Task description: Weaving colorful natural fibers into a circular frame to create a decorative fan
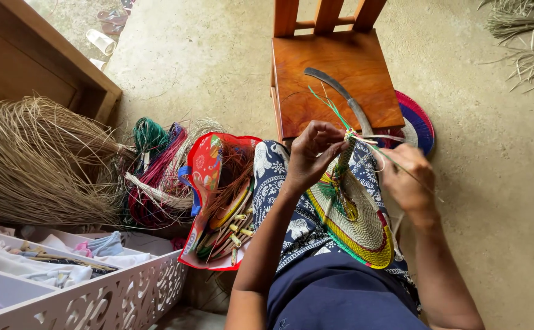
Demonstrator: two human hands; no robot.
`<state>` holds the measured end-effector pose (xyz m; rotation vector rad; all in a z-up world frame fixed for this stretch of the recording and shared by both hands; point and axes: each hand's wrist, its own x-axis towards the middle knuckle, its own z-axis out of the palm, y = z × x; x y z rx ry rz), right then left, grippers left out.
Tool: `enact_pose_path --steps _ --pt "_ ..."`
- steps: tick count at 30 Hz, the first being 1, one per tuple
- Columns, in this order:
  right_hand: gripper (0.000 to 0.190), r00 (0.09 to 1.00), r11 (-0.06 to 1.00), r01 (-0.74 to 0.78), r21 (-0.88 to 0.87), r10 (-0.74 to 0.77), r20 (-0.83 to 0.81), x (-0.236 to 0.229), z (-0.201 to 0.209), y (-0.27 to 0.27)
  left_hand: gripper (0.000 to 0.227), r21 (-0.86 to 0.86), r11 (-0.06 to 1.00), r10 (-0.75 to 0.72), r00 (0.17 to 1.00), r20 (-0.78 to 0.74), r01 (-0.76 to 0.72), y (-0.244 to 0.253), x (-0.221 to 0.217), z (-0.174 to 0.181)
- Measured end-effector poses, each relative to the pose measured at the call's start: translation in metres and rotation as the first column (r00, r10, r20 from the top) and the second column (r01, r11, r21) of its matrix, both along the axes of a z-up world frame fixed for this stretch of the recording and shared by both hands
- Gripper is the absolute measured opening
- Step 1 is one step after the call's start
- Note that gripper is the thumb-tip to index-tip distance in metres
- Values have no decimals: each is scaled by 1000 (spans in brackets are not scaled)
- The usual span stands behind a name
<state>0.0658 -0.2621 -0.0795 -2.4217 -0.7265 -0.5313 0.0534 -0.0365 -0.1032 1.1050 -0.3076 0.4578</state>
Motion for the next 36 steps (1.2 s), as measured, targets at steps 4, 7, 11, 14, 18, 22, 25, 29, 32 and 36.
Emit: enact_pose_path --steps 4,7,11,14,18,22,25,29,32,36 --pt "12 998 997 -47 -63 49 33 -16 28 2 28 24 999 30 1000 2 -30 -2 -7 15" --pt "12 985 988 -122 90 132 -113 -44 54 36 31 79 995 50 998 35 -53 -3 -7 24" --pt "11 966 949 -146 280 198 -166 -49 54 47 26 231 965 106 990 91 -125 3 -12 37" --pt "9 970 926 -155 344 208 -124 -43 51 49 24 328 913 204 968 146 -242 7 -14 52" --pt "13 971 909 -156 387 214 -111 -44 56 54 15 463 804 325 928 181 -372 15 -10 49" --pt "14 973 900 -151 410 209 -100 -45 63 69 13 381 881 246 959 141 -282 19 -10 52" --pt "14 977 865 -155 477 207 -58 -44 61 77 11 241 962 112 991 80 -128 22 -9 50" --pt "14 985 874 -141 464 169 -19 -44 65 85 10 222 972 68 996 65 -81 24 -3 44" --pt "13 988 880 -135 456 156 -8 -45 69 87 11 214 975 53 997 54 -63 24 -1 43" --pt "15 990 887 -121 446 140 -9 -41 62 84 12 208 977 43 998 43 -51 24 0 41"
